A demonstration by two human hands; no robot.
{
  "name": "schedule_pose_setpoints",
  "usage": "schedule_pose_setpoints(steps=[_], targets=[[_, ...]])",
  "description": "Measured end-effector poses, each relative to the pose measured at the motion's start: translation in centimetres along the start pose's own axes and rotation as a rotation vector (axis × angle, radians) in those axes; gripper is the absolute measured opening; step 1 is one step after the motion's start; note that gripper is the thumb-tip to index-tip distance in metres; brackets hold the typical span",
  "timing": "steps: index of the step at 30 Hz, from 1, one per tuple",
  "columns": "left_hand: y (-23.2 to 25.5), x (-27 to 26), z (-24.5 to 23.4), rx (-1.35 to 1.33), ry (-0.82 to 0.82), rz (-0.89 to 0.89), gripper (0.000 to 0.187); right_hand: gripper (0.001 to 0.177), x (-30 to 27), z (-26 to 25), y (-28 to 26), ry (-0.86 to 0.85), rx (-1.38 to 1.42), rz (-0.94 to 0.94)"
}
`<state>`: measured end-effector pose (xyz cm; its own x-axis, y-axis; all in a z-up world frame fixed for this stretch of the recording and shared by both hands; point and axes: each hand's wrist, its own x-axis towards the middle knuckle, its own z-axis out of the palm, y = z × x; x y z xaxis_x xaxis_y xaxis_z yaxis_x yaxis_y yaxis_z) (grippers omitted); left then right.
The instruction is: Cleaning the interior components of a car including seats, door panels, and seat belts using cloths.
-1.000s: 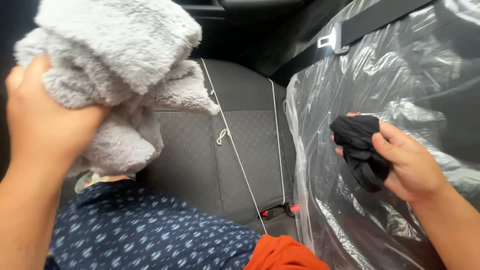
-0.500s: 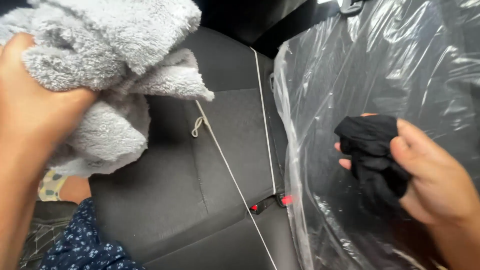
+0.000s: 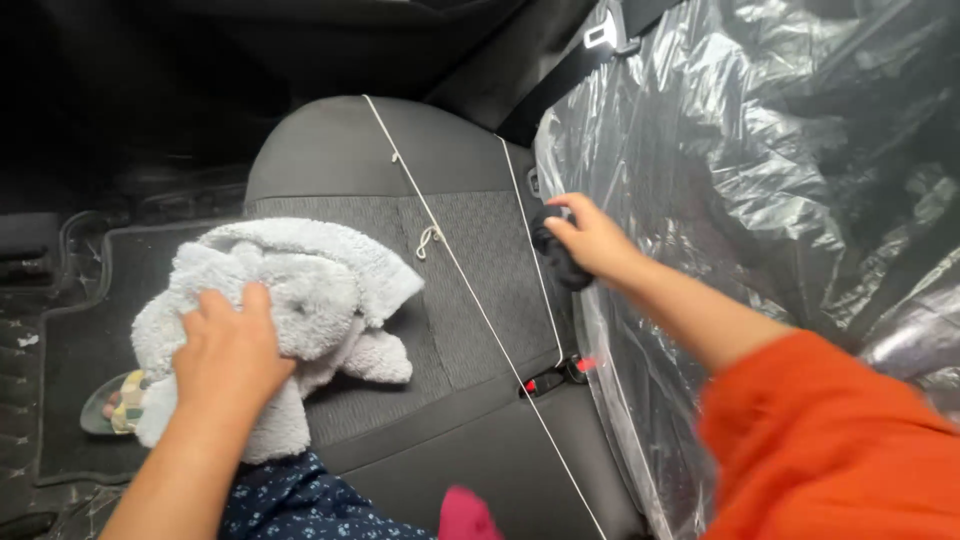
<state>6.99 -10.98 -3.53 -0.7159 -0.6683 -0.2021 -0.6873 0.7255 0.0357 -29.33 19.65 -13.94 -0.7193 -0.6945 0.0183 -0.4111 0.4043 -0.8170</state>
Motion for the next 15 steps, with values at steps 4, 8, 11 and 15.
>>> schedule_pose_setpoints(steps=[4, 8, 11, 15], targets=[[-1.3, 1.3, 3.4, 0.007, -0.013, 0.024, 0.076, 0.044, 7.0, 5.5, 3.0, 0.12, -0.286, 0.239], [-2.3, 2.6, 5.2, 0.046, 0.022, 0.02, 0.038, 0.031, 12.6, 9.0, 8.7, 0.193, -0.543, 0.241], [-2.6, 2.4, 5.6, 0.035, -0.012, 0.021, 0.036, 0.023, 13.8, 9.9, 9.1, 0.092, -0.662, 0.348], [-2.5, 2.6, 4.5, -0.014, -0.031, 0.024, 0.051, 0.021, 14.6, 10.1, 9.5, 0.01, -1.001, 0.309]])
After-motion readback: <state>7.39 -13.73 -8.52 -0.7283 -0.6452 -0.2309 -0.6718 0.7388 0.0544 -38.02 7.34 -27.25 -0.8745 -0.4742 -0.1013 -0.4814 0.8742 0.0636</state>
